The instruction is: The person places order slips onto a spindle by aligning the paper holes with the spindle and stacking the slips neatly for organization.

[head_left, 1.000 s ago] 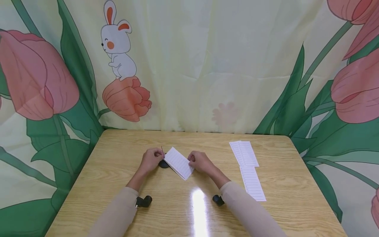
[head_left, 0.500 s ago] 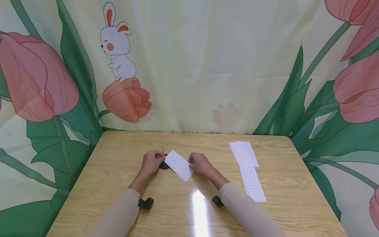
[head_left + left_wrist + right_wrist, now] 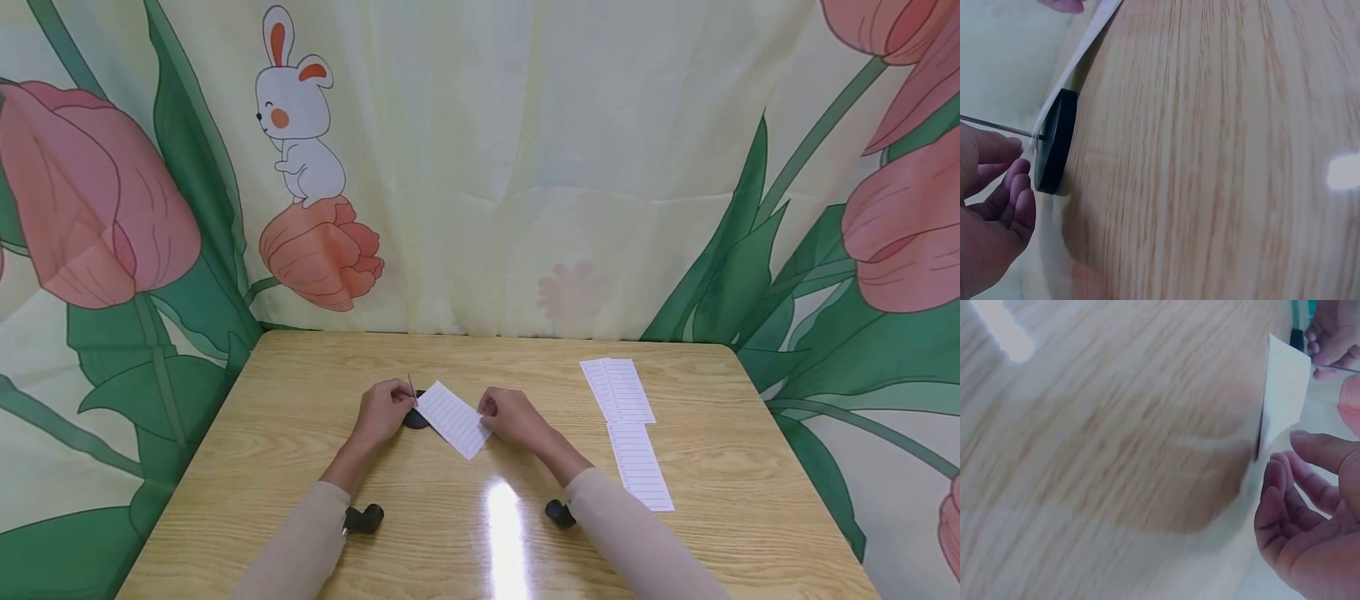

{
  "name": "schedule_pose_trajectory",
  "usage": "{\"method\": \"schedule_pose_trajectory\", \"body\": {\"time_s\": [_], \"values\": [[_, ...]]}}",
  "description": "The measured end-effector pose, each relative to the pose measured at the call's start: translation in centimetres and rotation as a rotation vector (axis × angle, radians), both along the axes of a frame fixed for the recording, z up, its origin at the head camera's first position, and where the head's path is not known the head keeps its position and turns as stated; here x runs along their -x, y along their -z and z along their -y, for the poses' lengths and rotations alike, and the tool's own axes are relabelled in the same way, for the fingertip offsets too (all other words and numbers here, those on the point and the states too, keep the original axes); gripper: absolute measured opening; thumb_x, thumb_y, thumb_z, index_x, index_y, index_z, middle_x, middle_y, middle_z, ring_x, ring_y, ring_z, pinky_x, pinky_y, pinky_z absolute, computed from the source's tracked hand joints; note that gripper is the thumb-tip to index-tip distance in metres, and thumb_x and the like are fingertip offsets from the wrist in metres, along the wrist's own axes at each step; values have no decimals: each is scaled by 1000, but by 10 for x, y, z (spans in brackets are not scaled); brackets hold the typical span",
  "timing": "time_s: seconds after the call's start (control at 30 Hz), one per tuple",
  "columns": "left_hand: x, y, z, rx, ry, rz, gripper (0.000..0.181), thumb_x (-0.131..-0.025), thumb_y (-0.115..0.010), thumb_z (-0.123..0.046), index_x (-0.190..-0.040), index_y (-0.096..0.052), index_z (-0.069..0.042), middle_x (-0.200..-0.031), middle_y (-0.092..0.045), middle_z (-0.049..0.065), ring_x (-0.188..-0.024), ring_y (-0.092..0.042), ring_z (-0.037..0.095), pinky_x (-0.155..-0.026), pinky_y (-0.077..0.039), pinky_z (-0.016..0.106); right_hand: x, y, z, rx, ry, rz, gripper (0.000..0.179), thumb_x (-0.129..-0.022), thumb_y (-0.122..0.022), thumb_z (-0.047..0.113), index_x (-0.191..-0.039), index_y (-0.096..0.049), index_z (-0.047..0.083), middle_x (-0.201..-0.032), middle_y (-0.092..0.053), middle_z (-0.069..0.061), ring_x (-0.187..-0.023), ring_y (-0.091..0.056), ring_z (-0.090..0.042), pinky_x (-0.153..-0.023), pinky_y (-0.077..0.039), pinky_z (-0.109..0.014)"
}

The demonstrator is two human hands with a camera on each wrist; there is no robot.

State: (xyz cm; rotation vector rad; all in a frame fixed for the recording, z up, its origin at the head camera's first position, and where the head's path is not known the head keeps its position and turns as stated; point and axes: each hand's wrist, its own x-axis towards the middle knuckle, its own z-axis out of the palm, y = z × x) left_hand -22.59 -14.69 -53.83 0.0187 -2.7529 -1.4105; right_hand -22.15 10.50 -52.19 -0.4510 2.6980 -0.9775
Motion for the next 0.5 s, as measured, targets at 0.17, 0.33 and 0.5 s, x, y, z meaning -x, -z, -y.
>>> {"method": "schedule_pose_trajectory", "body": {"time_s": [0.17,0.33,0.5], "values": [[-1,2,7,47,36,-42,13,-88,-75,2,-101,-74,0,-94,-69,13,-82,-60,21,-72,-48,29,-2,-6,-13,7,13,-12,7,-94,-73,6,-100,-69,5,-91,-69,-4,-85,-63,-15,-77,-55,-32],[-7,1,12,72,82,-13,28,-88,-78,-3,-115,-72,-2,-112,-67,15,-98,-64,28,-84,-54,42,-4,-8,-36,31,54,-37,8,-94,-73,9,-101,-70,7,-88,-69,0,-84,-63,-13,-77,-54,-32],[-10,1,15,89,131,19,45,-87,-83,-10,-128,-66,-2,-125,-64,17,-113,-64,33,-96,-53,50,-9,-9,-61,59,84,-34,13,-94,-73,11,-106,-72,6,-89,-70,0,-84,-65,-14,-77,-54,-32]]}}
